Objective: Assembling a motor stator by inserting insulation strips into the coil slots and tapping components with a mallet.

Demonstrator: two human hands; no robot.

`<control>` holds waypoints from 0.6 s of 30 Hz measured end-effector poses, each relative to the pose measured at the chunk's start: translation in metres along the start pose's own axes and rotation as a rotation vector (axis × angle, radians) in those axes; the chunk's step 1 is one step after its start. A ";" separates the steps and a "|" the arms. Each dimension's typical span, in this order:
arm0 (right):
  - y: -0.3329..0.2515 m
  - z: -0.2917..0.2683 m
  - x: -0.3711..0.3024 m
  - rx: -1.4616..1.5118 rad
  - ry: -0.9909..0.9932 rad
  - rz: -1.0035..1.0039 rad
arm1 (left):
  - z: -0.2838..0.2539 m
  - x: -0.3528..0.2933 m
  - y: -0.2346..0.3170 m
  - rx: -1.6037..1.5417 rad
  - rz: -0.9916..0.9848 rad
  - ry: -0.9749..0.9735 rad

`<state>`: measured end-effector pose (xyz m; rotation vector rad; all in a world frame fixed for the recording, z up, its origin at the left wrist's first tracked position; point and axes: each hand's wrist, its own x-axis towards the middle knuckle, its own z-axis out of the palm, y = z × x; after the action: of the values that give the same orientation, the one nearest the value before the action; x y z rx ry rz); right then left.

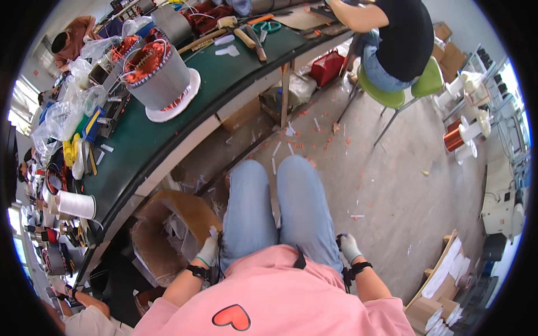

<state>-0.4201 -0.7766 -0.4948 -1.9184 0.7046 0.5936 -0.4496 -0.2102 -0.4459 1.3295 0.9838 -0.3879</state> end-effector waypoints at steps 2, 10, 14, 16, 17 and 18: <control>-0.004 0.013 0.023 -0.840 -0.128 -0.595 | -0.005 0.015 -0.001 0.271 -0.027 -0.150; -0.056 0.039 0.077 -1.084 -0.617 -0.532 | 0.026 0.060 0.085 0.032 -0.544 -0.270; -0.083 0.058 0.080 -1.502 -0.904 -0.360 | 0.029 0.127 0.147 0.133 -0.479 -0.206; -0.106 0.069 0.096 -1.535 -0.922 -0.377 | 0.026 0.145 0.177 0.198 -0.419 -0.173; -0.119 0.079 0.106 -1.509 -0.912 -0.353 | 0.023 0.148 0.191 0.240 -0.387 -0.156; -0.134 0.087 0.116 -1.518 -0.961 -0.346 | 0.020 0.151 0.205 0.296 -0.344 -0.134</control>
<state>-0.2535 -0.6747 -0.5246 -2.4319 -0.9970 1.9495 -0.2058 -0.1348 -0.4356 1.3762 1.0716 -0.9019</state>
